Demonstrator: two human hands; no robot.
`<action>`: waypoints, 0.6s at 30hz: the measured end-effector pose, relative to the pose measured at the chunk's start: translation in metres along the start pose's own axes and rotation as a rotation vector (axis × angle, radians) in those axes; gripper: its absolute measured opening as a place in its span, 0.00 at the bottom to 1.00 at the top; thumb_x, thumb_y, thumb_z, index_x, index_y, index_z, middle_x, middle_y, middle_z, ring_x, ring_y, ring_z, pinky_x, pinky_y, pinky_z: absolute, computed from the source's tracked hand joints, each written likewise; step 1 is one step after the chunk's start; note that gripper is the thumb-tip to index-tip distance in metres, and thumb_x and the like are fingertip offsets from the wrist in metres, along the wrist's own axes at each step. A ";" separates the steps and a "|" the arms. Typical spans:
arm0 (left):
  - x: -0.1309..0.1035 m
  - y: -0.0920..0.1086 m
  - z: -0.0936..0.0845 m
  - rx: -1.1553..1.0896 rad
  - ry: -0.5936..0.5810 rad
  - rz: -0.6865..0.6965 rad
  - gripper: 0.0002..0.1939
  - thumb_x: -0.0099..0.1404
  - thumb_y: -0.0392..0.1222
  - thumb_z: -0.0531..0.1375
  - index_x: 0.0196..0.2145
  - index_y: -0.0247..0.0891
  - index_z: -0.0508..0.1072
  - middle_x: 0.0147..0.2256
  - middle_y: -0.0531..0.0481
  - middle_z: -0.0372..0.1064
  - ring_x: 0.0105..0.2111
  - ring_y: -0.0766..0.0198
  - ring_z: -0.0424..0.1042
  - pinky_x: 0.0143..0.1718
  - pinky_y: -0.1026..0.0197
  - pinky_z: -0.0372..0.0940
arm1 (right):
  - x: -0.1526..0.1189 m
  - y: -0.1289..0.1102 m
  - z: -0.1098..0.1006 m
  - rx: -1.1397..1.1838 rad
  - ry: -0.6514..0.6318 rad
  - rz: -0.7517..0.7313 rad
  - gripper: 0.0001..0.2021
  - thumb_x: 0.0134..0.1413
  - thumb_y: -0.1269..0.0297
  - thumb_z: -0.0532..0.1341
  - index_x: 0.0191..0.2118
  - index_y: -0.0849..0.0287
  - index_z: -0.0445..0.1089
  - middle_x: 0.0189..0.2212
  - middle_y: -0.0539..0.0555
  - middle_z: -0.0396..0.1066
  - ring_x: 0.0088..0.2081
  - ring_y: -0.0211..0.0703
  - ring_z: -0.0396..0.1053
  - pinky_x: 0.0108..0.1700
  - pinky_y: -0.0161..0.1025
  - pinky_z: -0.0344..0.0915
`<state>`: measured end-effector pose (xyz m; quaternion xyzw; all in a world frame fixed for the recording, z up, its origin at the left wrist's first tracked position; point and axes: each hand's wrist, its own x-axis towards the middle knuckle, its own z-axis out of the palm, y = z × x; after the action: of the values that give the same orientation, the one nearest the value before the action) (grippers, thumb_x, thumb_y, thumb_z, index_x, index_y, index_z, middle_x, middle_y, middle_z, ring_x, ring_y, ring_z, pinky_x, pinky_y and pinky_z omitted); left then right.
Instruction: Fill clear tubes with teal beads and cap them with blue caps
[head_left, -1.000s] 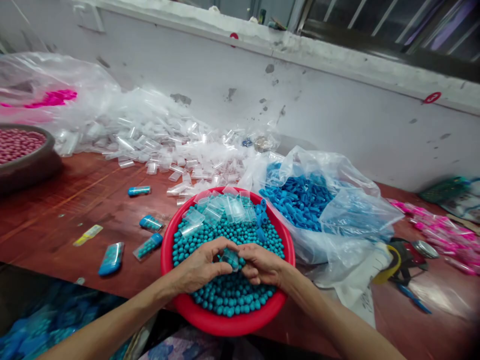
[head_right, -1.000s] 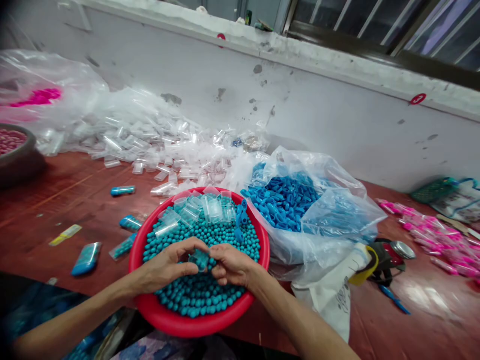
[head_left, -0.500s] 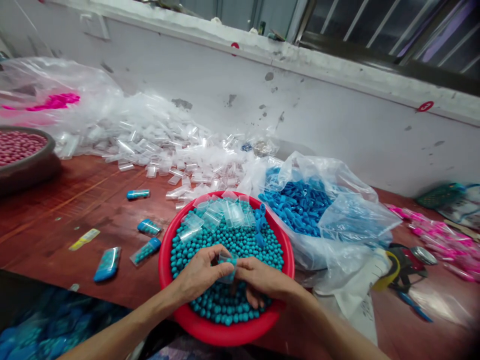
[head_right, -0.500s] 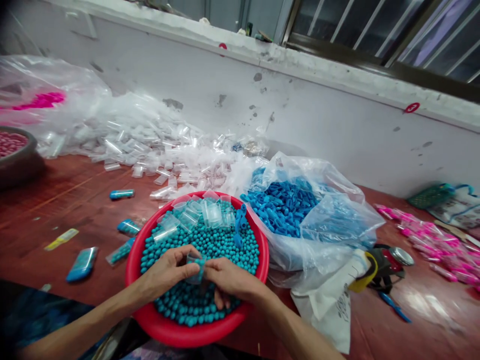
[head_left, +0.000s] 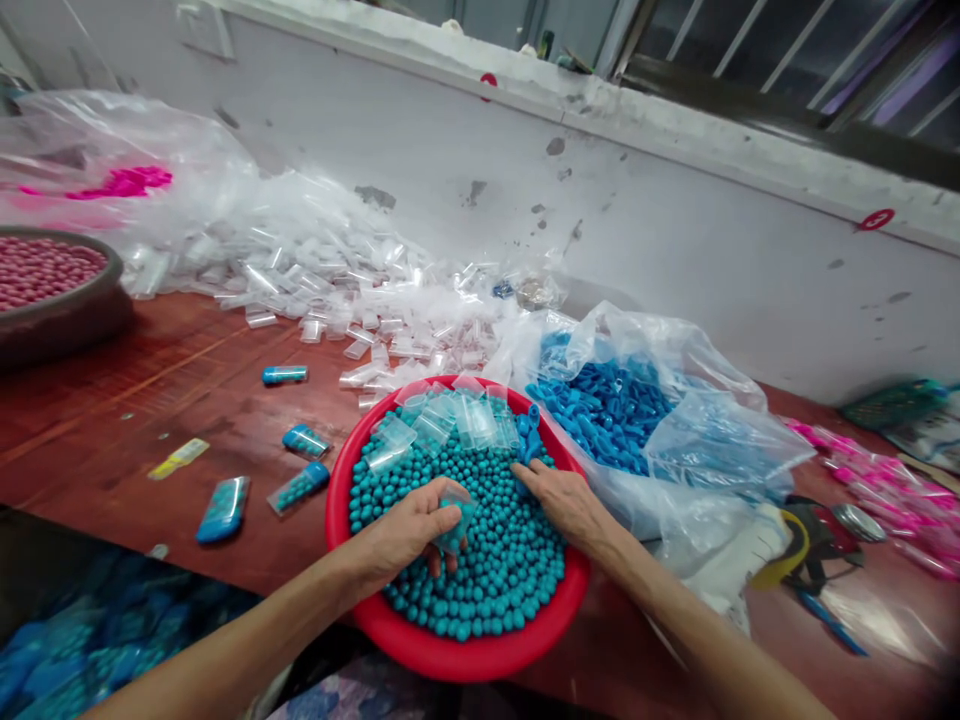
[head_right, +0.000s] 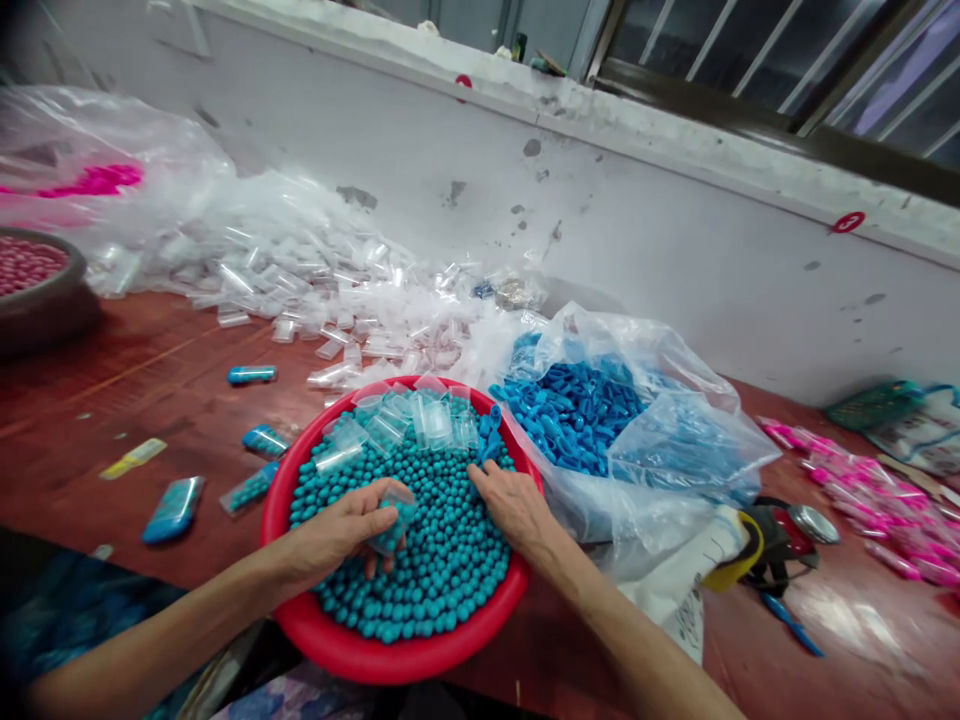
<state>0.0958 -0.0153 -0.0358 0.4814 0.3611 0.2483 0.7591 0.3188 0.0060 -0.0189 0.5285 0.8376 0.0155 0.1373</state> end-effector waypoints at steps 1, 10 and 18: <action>0.000 0.000 0.000 0.007 -0.001 -0.007 0.15 0.58 0.49 0.53 0.38 0.37 0.58 0.25 0.55 0.63 0.20 0.70 0.65 0.17 0.70 0.56 | 0.001 -0.001 -0.001 -0.016 -0.003 -0.004 0.13 0.57 0.75 0.46 0.43 0.57 0.63 0.33 0.53 0.66 0.30 0.40 0.66 0.25 0.34 0.52; 0.000 0.004 0.005 0.129 0.127 -0.024 0.14 0.55 0.46 0.54 0.38 0.37 0.60 0.24 0.57 0.58 0.22 0.70 0.63 0.18 0.69 0.56 | 0.011 -0.021 0.002 0.261 0.156 -0.002 0.08 0.56 0.73 0.48 0.34 0.61 0.64 0.32 0.56 0.66 0.36 0.45 0.64 0.37 0.39 0.59; 0.004 -0.007 0.002 0.307 0.160 0.102 0.15 0.57 0.40 0.51 0.44 0.39 0.58 0.25 0.59 0.56 0.19 0.73 0.59 0.17 0.70 0.57 | 0.004 -0.029 -0.009 1.585 -0.241 -0.116 0.12 0.55 0.63 0.52 0.46 0.56 0.57 0.20 0.43 0.60 0.16 0.29 0.55 0.17 0.27 0.54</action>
<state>0.1000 -0.0166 -0.0430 0.5879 0.4293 0.2660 0.6319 0.2890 -0.0021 -0.0158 0.4225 0.6049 -0.6481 -0.1885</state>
